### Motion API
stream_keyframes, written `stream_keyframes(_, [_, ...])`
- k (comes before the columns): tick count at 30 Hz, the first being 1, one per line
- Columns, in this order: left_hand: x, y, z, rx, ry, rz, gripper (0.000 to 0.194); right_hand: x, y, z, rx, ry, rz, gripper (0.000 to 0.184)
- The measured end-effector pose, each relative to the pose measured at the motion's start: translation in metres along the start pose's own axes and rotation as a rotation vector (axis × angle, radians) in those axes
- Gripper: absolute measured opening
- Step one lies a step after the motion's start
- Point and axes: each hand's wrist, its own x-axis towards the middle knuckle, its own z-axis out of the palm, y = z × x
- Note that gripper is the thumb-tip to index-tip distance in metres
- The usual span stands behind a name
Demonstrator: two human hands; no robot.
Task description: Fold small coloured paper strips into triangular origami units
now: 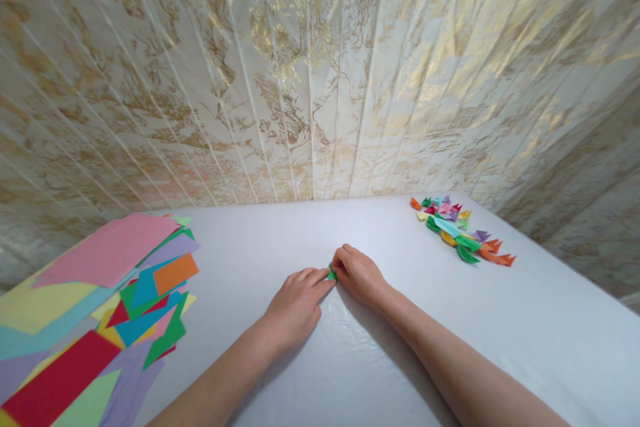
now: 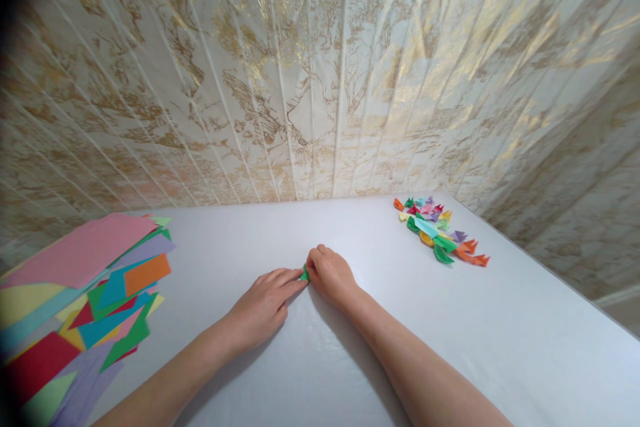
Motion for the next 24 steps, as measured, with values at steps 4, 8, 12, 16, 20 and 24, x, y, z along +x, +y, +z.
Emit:
stream_keyframes(4, [0.0,0.002,0.0,0.018,-0.007,-0.004,0.062,0.0,0.001,0.001,0.007,0.011,-0.003,0.009])
stream_keyframes(8, [-0.001,0.005,0.001,0.054,-0.007,-0.007,0.063,0.0,0.001,0.004,0.009,0.023,0.005,0.01])
stream_keyframes(12, [-0.001,0.007,0.003,0.07,0.002,0.002,0.062,0.0,0.001,0.005,0.011,0.031,0.013,0.009])
stream_keyframes(16, [-0.001,0.006,0.006,0.052,0.02,-0.022,0.066,0.0,0.002,0.005,0.039,0.042,-0.006,0.008])
stream_keyframes(20, [0.001,0.004,0.011,0.059,0.046,-0.042,0.067,0.001,0.003,0.006,0.071,0.058,-0.022,0.008])
stream_keyframes(24, [0.003,0.008,0.016,0.129,0.067,-0.061,0.062,0.002,0.008,0.007,0.163,0.064,-0.02,0.011])
